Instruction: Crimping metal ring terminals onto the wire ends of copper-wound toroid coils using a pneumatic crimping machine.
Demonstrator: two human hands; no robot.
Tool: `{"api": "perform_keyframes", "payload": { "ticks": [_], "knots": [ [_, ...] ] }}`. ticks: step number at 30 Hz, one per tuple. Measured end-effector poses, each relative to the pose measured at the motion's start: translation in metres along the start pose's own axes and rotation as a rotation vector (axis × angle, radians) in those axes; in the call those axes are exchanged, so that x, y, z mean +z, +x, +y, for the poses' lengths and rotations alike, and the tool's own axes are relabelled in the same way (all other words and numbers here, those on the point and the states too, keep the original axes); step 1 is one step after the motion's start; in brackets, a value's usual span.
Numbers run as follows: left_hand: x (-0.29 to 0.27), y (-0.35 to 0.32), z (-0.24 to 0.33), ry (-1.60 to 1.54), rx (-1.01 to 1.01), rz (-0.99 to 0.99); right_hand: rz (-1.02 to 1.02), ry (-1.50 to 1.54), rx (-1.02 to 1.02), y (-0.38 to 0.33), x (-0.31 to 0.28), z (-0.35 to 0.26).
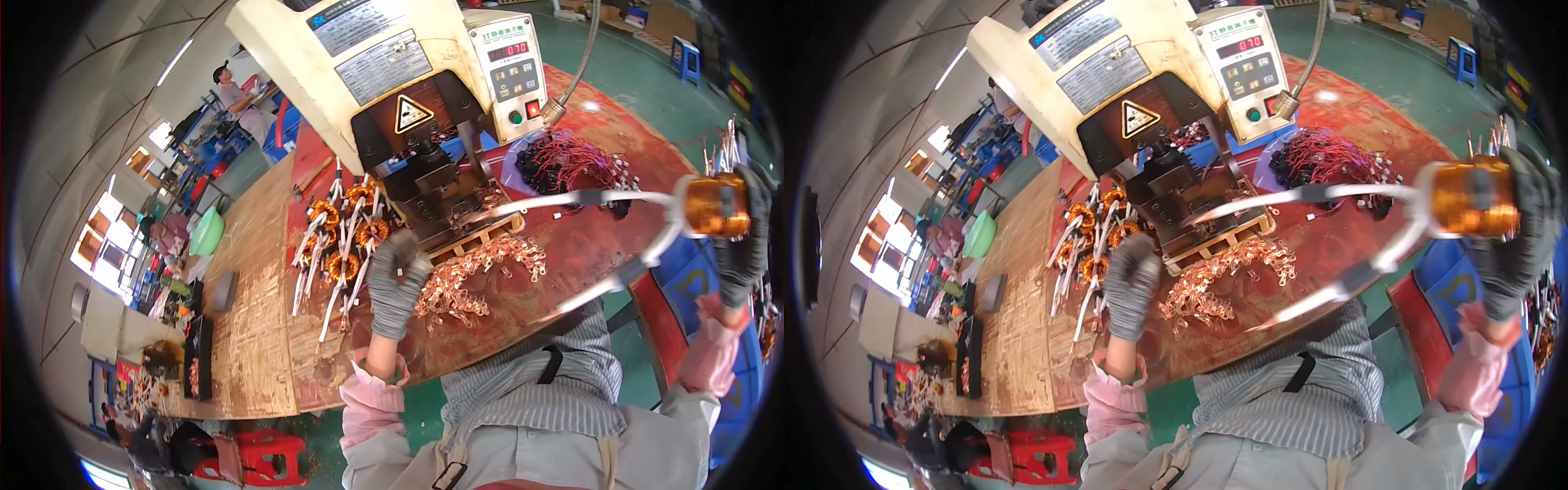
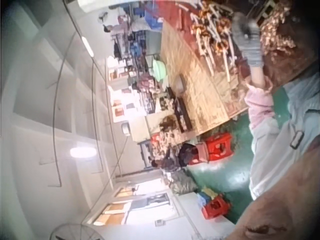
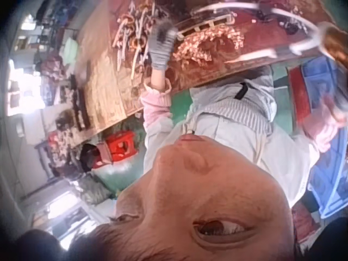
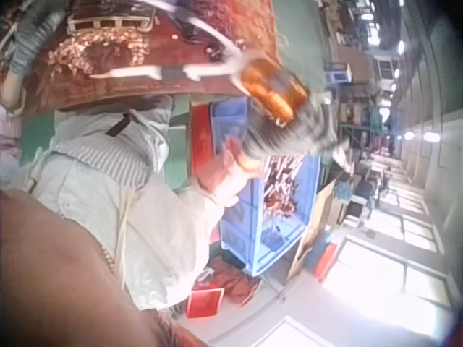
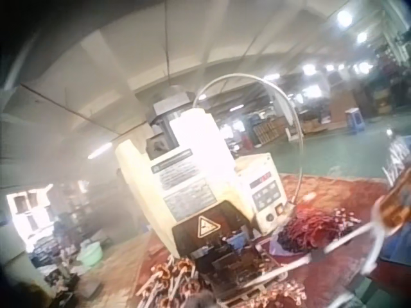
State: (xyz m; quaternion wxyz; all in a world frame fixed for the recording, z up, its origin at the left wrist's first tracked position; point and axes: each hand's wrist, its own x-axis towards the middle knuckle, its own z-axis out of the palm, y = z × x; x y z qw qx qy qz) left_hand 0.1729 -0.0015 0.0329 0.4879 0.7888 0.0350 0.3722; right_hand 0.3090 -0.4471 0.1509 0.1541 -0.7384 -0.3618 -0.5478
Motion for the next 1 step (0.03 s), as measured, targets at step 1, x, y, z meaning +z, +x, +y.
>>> {"api": "perform_keyframes", "payload": {
  "ticks": [1],
  "knots": [
    [-0.0013, -0.0102, -0.0267, 0.126, -0.002, -0.114, 0.02, 0.036, 0.038, -0.0131, -0.0094, 0.018]
  ]
}}
